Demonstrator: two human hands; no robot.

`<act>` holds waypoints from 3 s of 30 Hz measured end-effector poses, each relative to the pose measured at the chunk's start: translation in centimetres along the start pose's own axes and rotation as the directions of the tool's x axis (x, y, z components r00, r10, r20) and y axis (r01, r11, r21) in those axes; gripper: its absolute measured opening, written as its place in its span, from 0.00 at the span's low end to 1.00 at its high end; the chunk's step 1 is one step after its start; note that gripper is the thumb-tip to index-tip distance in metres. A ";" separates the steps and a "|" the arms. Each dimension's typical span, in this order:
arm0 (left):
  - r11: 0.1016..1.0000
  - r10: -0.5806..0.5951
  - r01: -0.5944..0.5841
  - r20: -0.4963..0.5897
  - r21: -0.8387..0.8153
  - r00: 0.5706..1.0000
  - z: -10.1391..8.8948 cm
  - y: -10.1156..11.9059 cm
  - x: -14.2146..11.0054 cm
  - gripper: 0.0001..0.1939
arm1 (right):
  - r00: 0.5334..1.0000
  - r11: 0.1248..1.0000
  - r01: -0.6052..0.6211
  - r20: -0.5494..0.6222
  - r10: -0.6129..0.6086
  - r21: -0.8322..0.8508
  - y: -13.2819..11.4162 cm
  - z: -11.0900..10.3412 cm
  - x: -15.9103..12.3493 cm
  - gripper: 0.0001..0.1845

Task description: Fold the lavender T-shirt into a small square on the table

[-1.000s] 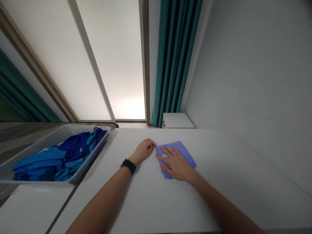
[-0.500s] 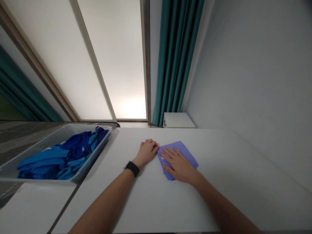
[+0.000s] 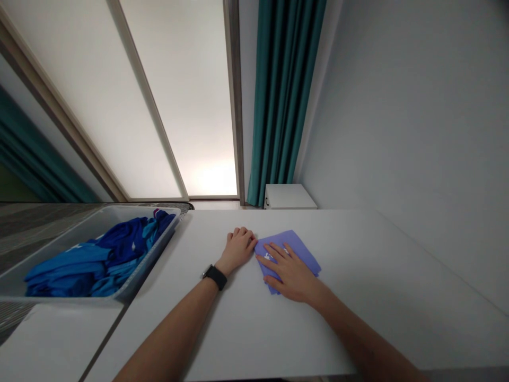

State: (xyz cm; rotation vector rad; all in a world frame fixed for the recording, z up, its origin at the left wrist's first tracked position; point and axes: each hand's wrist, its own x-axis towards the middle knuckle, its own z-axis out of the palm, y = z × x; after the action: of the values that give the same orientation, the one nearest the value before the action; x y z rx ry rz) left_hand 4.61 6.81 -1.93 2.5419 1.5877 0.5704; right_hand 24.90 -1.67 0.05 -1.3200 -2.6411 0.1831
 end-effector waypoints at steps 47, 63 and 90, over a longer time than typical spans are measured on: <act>0.951 0.302 -0.307 0.113 0.025 0.946 -1.3 0.6 -4.1 0.30 | 0.984 0.992 0.105 -0.153 -0.094 0.070 3.0 -0.7 -3.3 0.26; 0.947 0.288 -0.269 0.092 -0.176 0.953 -6.2 -3.2 -5.9 0.29 | 0.953 0.969 0.183 -0.274 -0.132 0.169 2.1 0.3 -3.4 0.13; 0.919 0.395 -0.395 -0.047 0.008 0.917 -4.6 -0.9 -8.0 0.07 | 0.943 0.971 0.167 -0.316 -0.106 0.171 -0.3 1.7 1.7 0.08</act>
State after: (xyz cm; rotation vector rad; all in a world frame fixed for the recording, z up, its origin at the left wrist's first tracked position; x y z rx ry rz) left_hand -0.92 -0.37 -0.06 2.8847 1.0778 0.6693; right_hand 23.31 -0.57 -1.34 -1.0064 -2.3727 0.1963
